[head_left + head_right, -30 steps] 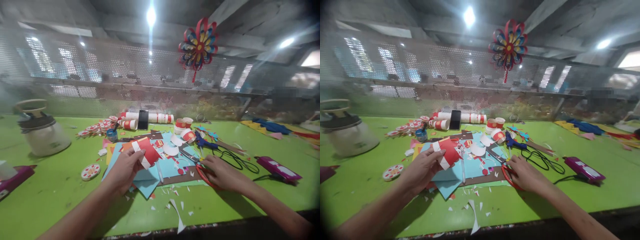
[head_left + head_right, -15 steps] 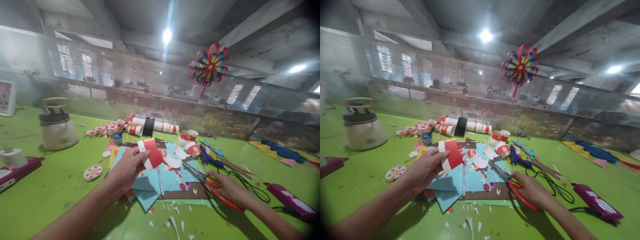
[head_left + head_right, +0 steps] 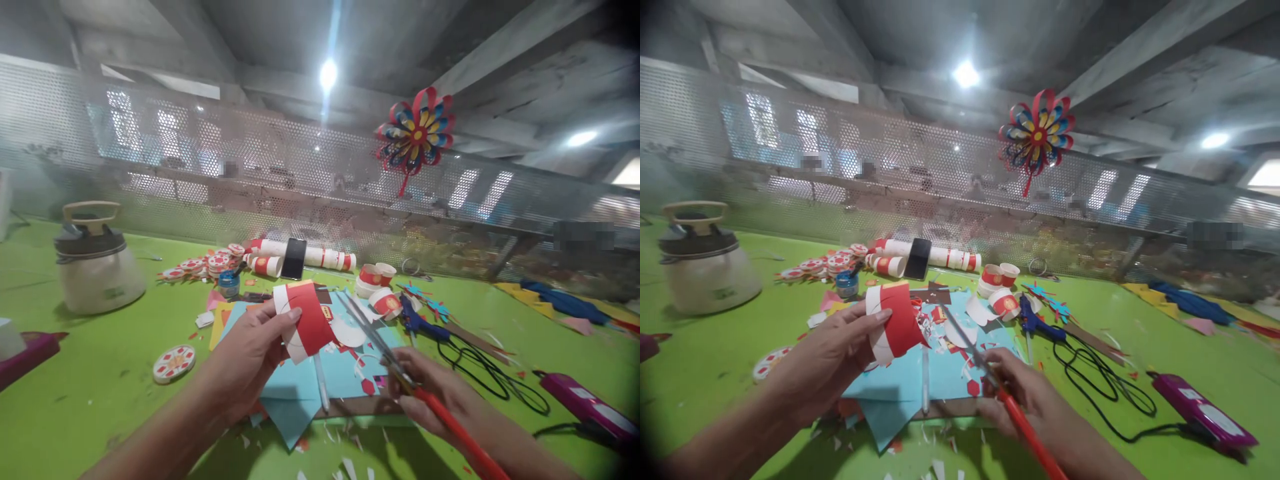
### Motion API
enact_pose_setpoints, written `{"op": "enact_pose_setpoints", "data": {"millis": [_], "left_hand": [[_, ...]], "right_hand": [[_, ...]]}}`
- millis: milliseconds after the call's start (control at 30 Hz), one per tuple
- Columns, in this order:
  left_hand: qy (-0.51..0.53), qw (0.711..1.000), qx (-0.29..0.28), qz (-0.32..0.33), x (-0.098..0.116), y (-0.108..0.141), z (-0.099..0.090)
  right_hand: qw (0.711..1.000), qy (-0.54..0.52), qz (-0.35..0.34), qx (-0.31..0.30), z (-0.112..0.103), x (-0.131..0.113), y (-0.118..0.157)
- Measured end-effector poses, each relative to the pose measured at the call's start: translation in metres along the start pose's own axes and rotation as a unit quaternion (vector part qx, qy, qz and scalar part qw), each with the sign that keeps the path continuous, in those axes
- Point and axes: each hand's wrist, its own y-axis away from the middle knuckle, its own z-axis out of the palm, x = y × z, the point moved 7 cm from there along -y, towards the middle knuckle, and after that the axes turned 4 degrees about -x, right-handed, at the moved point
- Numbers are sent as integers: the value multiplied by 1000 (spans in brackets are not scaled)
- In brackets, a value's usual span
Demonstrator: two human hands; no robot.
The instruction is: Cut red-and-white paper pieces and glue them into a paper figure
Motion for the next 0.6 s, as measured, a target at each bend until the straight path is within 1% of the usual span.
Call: {"op": "enact_pose_setpoints", "data": {"millis": [67,100,167,233,333,467,600], "left_hand": [[0,1000,-5,17,2,-1,-1],[0,1000,-6,25,4,-1,-2],[4,999,-6,36,5,-2,-7],[13,999,-3,34,4,-3,-12],[20,999,7,29,3,-4,-18],[13,1000,14,8,-4,-5,-23],[36,999,22,-13,-12,-8,-25]], "right_hand": [[995,-65,-75,-2,13,-25,-14],[993,-69,-97,-3,18,-33,-20],[994,-45,-101,9,25,-37,-28],[995,-28,-98,10,31,-36,-35],[993,-44,-109,1,39,-32,-42],[992,-8,-124,23,44,-26,-46],[994,-13,-106,14,51,-12,-48]]}}
